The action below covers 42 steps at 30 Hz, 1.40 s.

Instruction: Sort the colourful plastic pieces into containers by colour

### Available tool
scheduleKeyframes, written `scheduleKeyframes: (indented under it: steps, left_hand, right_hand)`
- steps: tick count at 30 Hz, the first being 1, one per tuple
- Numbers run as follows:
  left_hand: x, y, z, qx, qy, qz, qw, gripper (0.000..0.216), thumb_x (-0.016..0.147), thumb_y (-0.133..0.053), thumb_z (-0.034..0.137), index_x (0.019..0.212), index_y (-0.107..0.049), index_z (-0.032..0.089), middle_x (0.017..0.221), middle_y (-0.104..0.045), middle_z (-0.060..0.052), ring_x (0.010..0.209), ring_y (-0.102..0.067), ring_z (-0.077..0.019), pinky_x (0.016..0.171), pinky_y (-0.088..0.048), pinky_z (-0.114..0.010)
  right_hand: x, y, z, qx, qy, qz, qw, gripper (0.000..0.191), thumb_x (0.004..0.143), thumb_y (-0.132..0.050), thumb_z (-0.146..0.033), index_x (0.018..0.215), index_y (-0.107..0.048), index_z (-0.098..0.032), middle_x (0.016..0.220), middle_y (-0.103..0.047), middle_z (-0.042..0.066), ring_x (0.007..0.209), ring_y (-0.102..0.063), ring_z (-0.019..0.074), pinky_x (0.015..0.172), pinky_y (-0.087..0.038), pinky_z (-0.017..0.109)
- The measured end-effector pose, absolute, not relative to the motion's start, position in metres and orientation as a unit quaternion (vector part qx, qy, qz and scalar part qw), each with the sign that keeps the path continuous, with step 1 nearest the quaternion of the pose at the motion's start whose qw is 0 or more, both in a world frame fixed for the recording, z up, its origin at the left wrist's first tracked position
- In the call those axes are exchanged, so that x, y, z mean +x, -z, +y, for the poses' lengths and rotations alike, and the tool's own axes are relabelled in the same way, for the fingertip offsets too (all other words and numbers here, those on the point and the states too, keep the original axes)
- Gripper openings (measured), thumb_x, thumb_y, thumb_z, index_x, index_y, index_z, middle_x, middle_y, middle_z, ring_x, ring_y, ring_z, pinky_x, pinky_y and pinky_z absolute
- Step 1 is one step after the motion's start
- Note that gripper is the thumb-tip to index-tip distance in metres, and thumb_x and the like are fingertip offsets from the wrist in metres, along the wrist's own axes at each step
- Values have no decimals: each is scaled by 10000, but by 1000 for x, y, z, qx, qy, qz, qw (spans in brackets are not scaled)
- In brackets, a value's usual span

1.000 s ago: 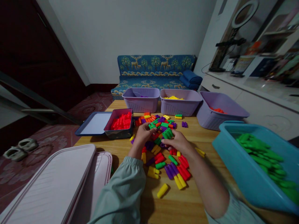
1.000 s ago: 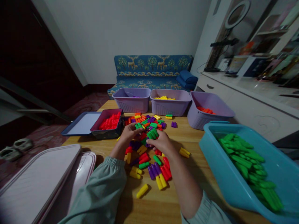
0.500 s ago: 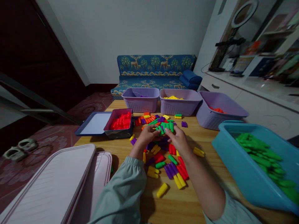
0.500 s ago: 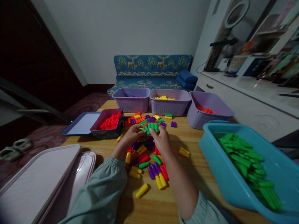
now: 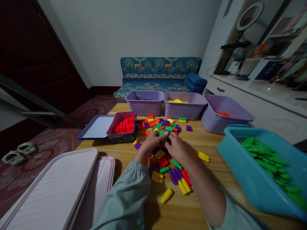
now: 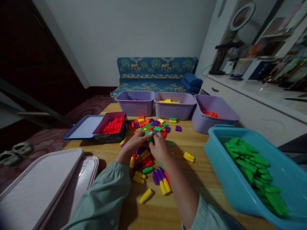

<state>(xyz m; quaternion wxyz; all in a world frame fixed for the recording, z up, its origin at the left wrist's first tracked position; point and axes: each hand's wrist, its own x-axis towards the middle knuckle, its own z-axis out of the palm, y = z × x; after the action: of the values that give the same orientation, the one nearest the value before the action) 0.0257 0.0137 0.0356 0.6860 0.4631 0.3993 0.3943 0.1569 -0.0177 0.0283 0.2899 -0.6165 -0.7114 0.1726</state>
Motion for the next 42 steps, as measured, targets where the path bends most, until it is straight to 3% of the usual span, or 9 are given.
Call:
scheduleKeyframes:
  steps: [3, 7, 11, 16, 22, 27, 32, 36, 42]
  left_hand:
    - [22, -31, 20, 399, -442, 459, 659, 392, 620, -819, 396, 859, -656, 130, 697, -634, -17, 577, -594, -116, 530, -520, -236]
    - [14, -25, 27, 351, -467, 529, 615, 351, 680, -769, 348, 926, -623, 144, 680, -620, -1, 513, -586, -110, 465, -487, -217]
    - [9, -25, 27, 341, -489, 553, 582, 350, 731, -720, 393, 948, -601, 146, 690, -616, 5, 465, -552, -88, 449, -475, -210]
    - [8, -27, 26, 341, -482, 561, 580, 329, 773, -675, 414, 946, -587, 148, 646, -597, 23, 437, -546, -95, 449, -468, -220]
    - [9, -28, 26, 337, -483, 554, 588, 279, 787, -667, 367, 935, -582, 147, 664, -620, 12, 456, -571, -106, 462, -467, -225]
    - [11, -31, 25, 319, -505, 548, 585, 247, 795, -649, 348, 930, -569, 157, 663, -612, 22, 462, -576, -107, 469, -471, -228]
    - [7, -30, 25, 301, -558, 542, 551, 339, 733, -695, 408, 902, -562, 145, 676, -603, 16, 476, -566, -96, 458, -453, -209]
    - [4, -26, 27, 305, -576, 530, 542, 390, 696, -715, 445, 877, -567, 132, 641, -567, 25, 460, -536, -84, 436, -429, -195]
    - [2, -26, 28, 302, -588, 525, 536, 391, 684, -718, 444, 867, -577, 128, 625, -569, 21, 458, -535, -88, 429, -437, -199]
  right_hand:
    - [157, -30, -17, -586, -197, -715, 325, 326, 820, -564, -271, 1128, -645, -199, 1171, -623, 78, 1030, -598, 195, 892, -465, 299]
    - [161, -37, 2, -588, -174, -699, 368, 230, 847, -563, -299, 990, -705, -189, 1016, -673, 66, 926, -623, 173, 870, -478, 299]
    - [165, -42, 35, -636, -81, -718, 271, 234, 799, -586, -157, 990, -717, -189, 1093, -666, 87, 1084, -574, 203, 955, -427, 324]
    - [166, -46, 59, -675, -44, -720, 153, 293, 799, -628, -248, 1077, -706, -195, 1133, -660, 128, 1112, -566, 262, 930, -429, 368]
    - [168, -43, 54, -683, -36, -719, 123, 261, 801, -627, -370, 956, -748, -198, 1098, -664, 143, 1060, -594, 281, 852, -450, 373]
    - [164, -46, 49, -682, -32, -720, 124, 259, 830, -575, -381, 747, -752, -211, 883, -709, 107, 893, -641, 232, 766, -458, 320]
    - [143, -52, 59, -619, -20, -766, 171, 240, 823, -562, -260, 990, -726, -208, 1058, -705, 86, 1041, -600, 226, 886, -438, 318]
    - [128, -45, 68, -544, -59, -829, 117, 487, 799, -562, -184, 1285, -579, -202, 1316, -585, 80, 1218, -489, 241, 998, -385, 356]
    - [133, -41, 62, -602, -48, -795, 58, 400, 817, -560, -273, 1206, -632, -214, 1290, -530, 138, 1216, -451, 293, 999, -358, 439]
